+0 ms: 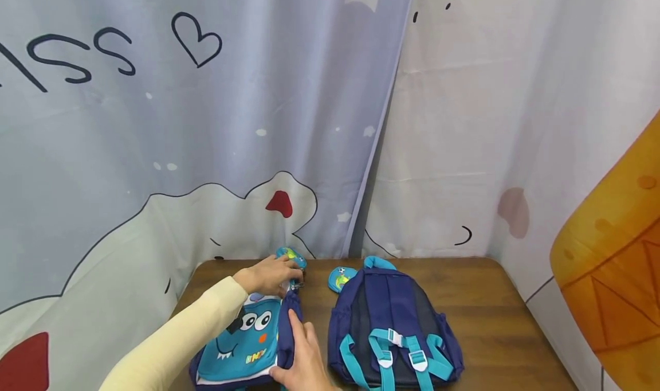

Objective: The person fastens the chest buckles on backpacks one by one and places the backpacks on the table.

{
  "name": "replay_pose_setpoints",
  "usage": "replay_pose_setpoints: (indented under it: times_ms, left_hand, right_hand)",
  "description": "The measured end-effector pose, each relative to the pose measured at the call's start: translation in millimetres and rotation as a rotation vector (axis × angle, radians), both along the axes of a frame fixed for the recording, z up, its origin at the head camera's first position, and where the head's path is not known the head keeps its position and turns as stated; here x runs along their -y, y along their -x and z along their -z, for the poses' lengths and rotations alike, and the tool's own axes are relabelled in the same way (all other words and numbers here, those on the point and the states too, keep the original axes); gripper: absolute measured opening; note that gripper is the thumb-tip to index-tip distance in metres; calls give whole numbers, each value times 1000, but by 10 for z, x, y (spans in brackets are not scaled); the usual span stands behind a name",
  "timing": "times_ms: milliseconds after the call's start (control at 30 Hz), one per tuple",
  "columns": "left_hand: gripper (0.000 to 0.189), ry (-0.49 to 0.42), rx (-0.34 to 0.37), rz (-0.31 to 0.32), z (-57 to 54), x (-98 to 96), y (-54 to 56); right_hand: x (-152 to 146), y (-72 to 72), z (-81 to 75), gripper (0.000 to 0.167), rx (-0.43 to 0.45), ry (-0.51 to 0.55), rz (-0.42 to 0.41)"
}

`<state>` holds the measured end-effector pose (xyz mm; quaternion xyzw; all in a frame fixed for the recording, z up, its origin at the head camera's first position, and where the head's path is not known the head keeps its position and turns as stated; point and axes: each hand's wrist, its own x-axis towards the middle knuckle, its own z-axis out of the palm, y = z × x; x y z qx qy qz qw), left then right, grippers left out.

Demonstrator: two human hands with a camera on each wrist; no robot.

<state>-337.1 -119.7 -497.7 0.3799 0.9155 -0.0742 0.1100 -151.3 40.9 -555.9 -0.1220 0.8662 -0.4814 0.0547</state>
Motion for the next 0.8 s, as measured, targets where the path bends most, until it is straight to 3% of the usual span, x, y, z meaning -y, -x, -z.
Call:
replay_pose_setpoints:
  times_ms: [467, 800]
  left_hand:
    - [33, -337, -93, 57, -220, 234, 65]
    - [28, -420, -113, 56, -318, 313, 3]
  right_hand:
    - [-12, -20, -398, 106, -188, -39, -6]
    - [51, -112, -529, 101, -345, -65, -23]
